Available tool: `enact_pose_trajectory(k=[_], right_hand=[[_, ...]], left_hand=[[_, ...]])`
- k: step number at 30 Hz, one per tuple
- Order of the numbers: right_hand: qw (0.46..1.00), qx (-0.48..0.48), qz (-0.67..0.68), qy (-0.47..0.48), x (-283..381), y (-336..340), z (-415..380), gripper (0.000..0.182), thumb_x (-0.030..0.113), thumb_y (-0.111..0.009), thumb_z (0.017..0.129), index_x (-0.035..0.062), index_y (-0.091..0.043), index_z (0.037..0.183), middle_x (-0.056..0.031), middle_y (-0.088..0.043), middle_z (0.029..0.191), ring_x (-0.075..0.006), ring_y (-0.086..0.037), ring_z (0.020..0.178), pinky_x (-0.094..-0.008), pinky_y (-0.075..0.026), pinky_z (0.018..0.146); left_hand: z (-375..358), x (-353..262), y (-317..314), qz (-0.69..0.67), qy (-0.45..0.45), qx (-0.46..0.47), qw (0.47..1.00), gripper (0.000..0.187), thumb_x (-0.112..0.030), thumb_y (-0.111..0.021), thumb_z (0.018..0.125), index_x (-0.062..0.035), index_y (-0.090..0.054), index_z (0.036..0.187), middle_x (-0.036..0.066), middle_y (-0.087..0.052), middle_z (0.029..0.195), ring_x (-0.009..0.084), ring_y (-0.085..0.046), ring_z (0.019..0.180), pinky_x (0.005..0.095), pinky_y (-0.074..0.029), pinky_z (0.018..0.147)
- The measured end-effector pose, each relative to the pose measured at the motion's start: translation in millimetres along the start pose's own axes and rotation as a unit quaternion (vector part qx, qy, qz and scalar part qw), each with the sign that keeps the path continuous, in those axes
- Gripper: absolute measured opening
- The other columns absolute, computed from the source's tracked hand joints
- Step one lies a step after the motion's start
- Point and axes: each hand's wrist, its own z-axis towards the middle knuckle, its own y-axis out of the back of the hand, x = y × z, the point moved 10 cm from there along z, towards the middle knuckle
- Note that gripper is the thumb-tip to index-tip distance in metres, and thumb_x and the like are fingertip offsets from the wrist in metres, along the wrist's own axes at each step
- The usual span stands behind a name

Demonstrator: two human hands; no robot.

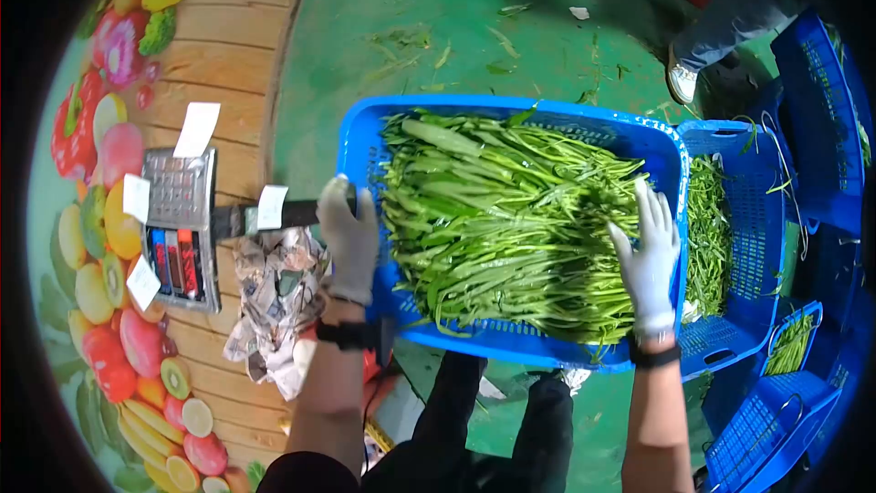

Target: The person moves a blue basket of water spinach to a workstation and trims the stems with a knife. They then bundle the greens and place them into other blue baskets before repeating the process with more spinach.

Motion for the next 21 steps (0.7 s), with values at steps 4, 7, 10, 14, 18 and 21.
enact_pose_trajectory(k=[4, 7, 10, 14, 18, 21], right_hand=[[0.992, 0.021, 0.107, -0.064, -14.2, 39.6, -132.6, 0.034, 0.011, -0.065, 0.086, 0.0038, -0.062, 0.119, -0.0142, -0.064, 0.114, -0.0342, -0.058, 0.107, -0.0407, -0.044, 0.093], [0.967, 0.121, 0.151, -0.163, -32.9, 43.2, -237.7, 0.019, 0.008, -0.064, 0.087, 0.0029, -0.068, 0.105, -0.0143, -0.068, 0.097, -0.0320, -0.062, 0.090, -0.0399, -0.047, 0.084], [0.944, 0.155, 0.189, -0.222, -49.4, 48.7, -328.1, 0.014, 0.007, -0.064, 0.087, 0.0027, -0.070, 0.099, -0.0142, -0.069, 0.090, -0.0297, -0.064, 0.083, -0.0380, -0.050, 0.080], [0.917, 0.146, 0.234, -0.287, -46.5, 60.5, -365.0, 0.010, 0.007, -0.066, 0.086, 0.0026, -0.072, 0.093, -0.0139, -0.070, 0.086, -0.0275, -0.066, 0.079, -0.0355, -0.051, 0.075], [0.928, 0.166, 0.249, -0.220, 12.6, 58.0, -292.8, 0.012, 0.009, -0.065, 0.088, 0.0015, -0.072, 0.095, -0.0115, -0.071, 0.087, -0.0217, -0.065, 0.078, -0.0326, -0.051, 0.075], [0.876, 0.140, 0.386, -0.251, 39.0, 8.2, -264.1, 0.013, 0.011, -0.066, 0.088, 0.0022, -0.072, 0.096, -0.0137, -0.070, 0.084, -0.0259, -0.066, 0.078, -0.0340, -0.051, 0.073]], left_hand=[[-110.3, -43.5, 26.0, -0.007, -0.018, 0.041, 0.999, 0.036, -0.020, -0.061, 0.087, 0.0000, -0.056, 0.116, 0.020, -0.059, 0.112, 0.0392, -0.054, 0.107, 0.0470, -0.042, 0.093], [-172.0, -71.3, 13.0, -0.026, -0.023, 0.121, 0.992, 0.020, -0.019, -0.061, 0.085, -0.0044, -0.062, 0.098, 0.015, -0.059, 0.098, 0.0340, -0.056, 0.095, 0.0452, -0.044, 0.083], [-191.9, -88.5, -16.2, 0.016, -0.014, 0.235, 0.972, 0.012, -0.022, -0.065, 0.082, -0.0107, -0.060, 0.083, 0.010, -0.057, 0.088, 0.0301, -0.056, 0.089, 0.0446, -0.044, 0.075], [-168.1, -106.2, -15.2, 0.091, -0.008, 0.164, 0.982, 0.022, -0.029, -0.067, 0.081, -0.0109, -0.058, 0.092, 0.009, -0.059, 0.088, 0.0284, -0.059, 0.084, 0.0444, -0.044, 0.072], [-190.5, -74.4, -61.9, 0.145, 0.040, 0.254, 0.955, 0.030, -0.025, -0.074, 0.075, -0.0119, -0.061, 0.098, 0.006, -0.064, 0.078, 0.0296, -0.063, 0.074, 0.0433, -0.046, 0.071], [-201.3, -78.1, -42.1, -0.033, 0.096, 0.245, 0.964, 0.021, -0.024, -0.073, 0.075, -0.0112, -0.065, 0.090, 0.008, -0.067, 0.078, 0.0294, -0.065, 0.074, 0.0426, -0.046, 0.070]])
